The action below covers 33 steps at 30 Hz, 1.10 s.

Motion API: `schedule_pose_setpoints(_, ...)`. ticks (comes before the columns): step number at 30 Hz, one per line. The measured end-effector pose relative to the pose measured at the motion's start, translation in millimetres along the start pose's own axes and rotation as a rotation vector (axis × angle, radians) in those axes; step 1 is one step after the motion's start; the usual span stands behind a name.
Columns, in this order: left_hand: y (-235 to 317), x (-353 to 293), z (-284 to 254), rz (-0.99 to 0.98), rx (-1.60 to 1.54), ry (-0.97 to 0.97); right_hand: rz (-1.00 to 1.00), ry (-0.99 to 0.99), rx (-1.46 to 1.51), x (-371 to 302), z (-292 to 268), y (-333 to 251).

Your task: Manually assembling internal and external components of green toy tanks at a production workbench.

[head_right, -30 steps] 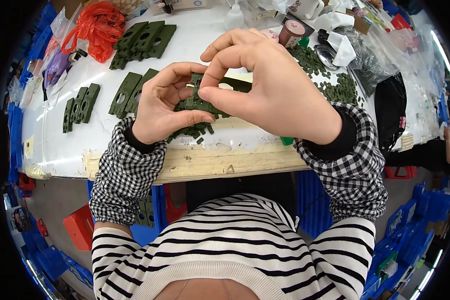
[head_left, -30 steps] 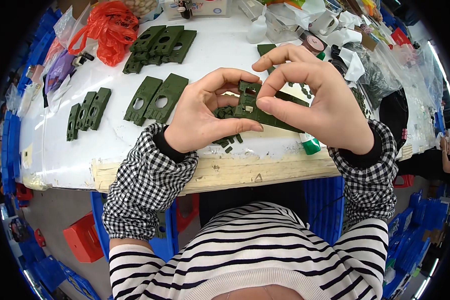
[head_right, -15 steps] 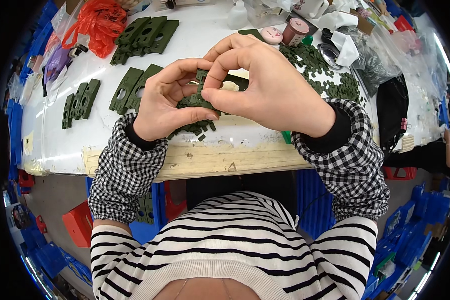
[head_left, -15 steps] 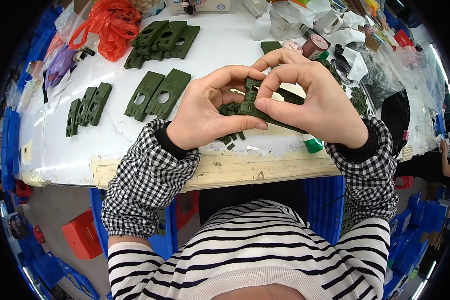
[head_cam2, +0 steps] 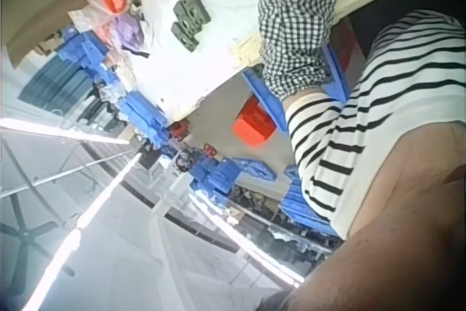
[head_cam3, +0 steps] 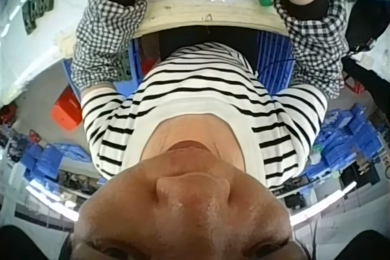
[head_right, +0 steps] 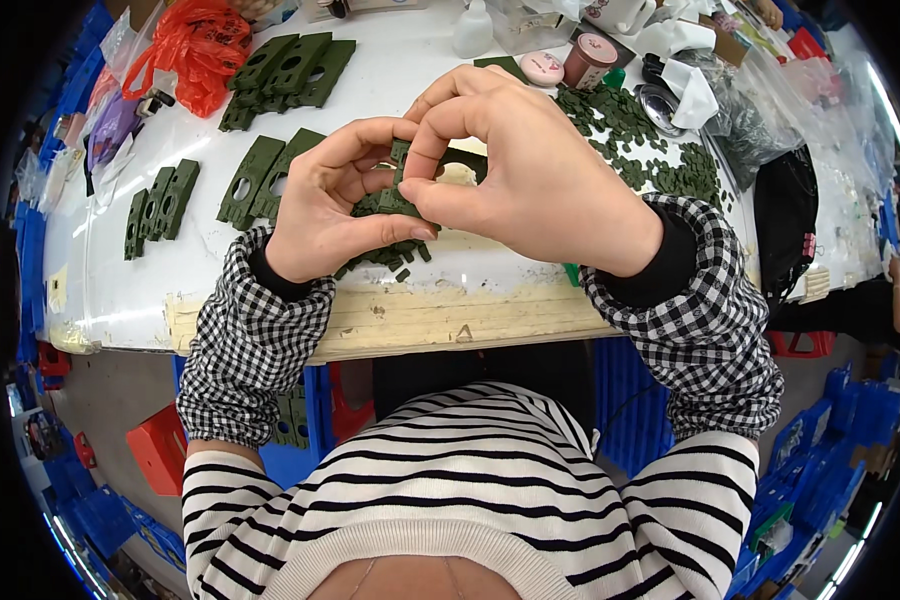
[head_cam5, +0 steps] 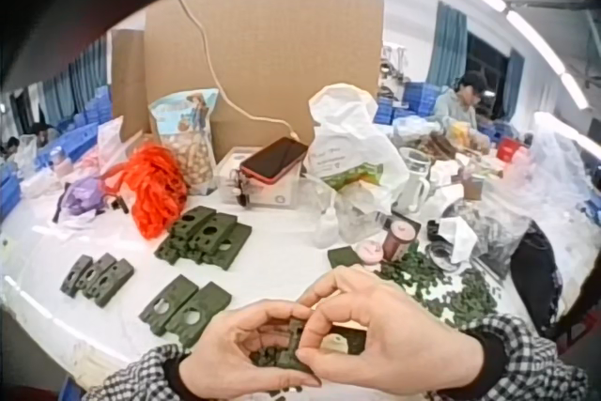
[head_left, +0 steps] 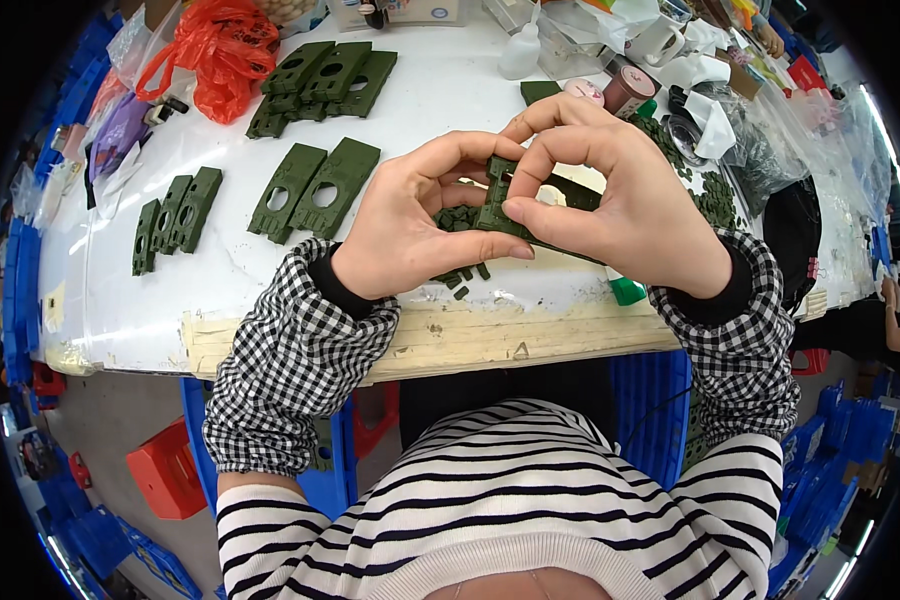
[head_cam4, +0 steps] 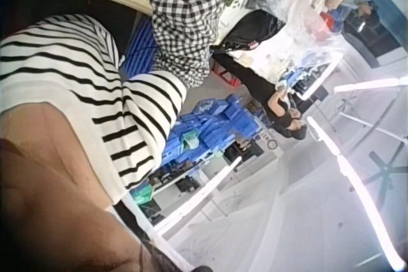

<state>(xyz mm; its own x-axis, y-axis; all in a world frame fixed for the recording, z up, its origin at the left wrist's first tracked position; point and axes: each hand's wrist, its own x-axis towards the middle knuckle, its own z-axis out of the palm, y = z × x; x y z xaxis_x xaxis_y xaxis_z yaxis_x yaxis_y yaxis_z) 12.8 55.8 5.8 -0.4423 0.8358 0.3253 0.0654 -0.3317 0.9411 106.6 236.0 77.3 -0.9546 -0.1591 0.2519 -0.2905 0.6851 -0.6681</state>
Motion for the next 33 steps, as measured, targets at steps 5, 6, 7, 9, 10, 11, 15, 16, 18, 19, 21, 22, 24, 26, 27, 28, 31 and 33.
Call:
schedule_pose_setpoints(5,0.6,-0.4,-0.4,0.007,0.028,-0.003,-0.039,0.016,-0.022,0.9,1.5,-0.8)
schedule_pose_setpoints(6,0.5,-0.9,-0.4,0.011,0.028,-0.004,-0.044,0.024,-0.029,0.5,2.5,-1.1)
schedule_pose_setpoints(7,0.4,-1.4,-0.3,0.014,0.028,-0.005,-0.048,0.032,-0.035,-0.1,3.4,-1.3)
schedule_pose_setpoints(9,0.9,-0.8,-0.3,0.014,0.030,-0.008,-0.065,0.042,-0.055,-1.1,3.6,-0.6)
schedule_pose_setpoints(10,1.2,-0.5,-0.1,0.014,0.030,-0.011,-0.073,0.048,-0.066,-1.7,3.3,-0.7)
schedule_pose_setpoints(11,1.2,-0.2,-0.4,0.013,0.015,-0.011,-0.071,0.044,-0.042,-1.2,2.1,-0.3)
schedule_pose_setpoints(15,1.5,-2.0,-1.2,-0.001,-0.004,-0.008,0.025,0.017,0.054,-3.4,-9.2,-5.6)
schedule_pose_setpoints(16,1.3,-3.3,-1.5,-0.008,0.002,-0.006,0.072,0.008,0.080,-5.7,-13.0,-7.6)
schedule_pose_setpoints(18,-0.1,-1.8,-0.1,-0.003,-0.008,-0.014,0.066,0.058,0.115,-13.3,-22.7,-6.6)
schedule_pose_setpoints(19,-0.7,-1.4,0.3,0.000,-0.012,-0.018,0.054,0.108,0.128,-17.7,-25.6,-3.2)
schedule_pose_setpoints(21,1.3,-1.2,0.1,-0.001,0.012,-0.019,0.114,0.181,0.206,-31.3,-34.9,-2.3)
schedule_pose_setpoints(22,1.6,-1.4,0.7,-0.001,0.025,-0.018,0.195,0.233,0.222,-38.1,-40.0,-7.1)
schedule_pose_setpoints(24,0.4,-1.7,2.4,0.019,0.018,-0.016,0.288,0.264,0.264,-49.9,-47.8,-8.6)
schedule_pose_setpoints(26,2.3,-0.7,2.5,-0.009,0.060,-0.053,0.255,0.242,0.202,-54.7,-45.5,-9.3)
schedule_pose_setpoints(27,3.0,-1.0,3.6,-0.023,0.034,-0.067,0.237,0.234,0.175,-56.9,-42.2,-8.3)
schedule_pose_setpoints(28,2.5,-1.7,5.2,-0.037,0.008,-0.081,0.137,0.218,0.105,-55.8,-34.3,-2.4)
schedule_pose_setpoints(31,1.2,-2.3,9.4,-0.047,-0.030,-0.113,0.030,0.167,-0.022,-45.8,-12.2,-6.5)
schedule_pose_setpoints(33,-1.7,-3.6,9.8,-0.050,-0.058,-0.127,0.005,0.128,0.018,-38.6,-1.0,-5.9)
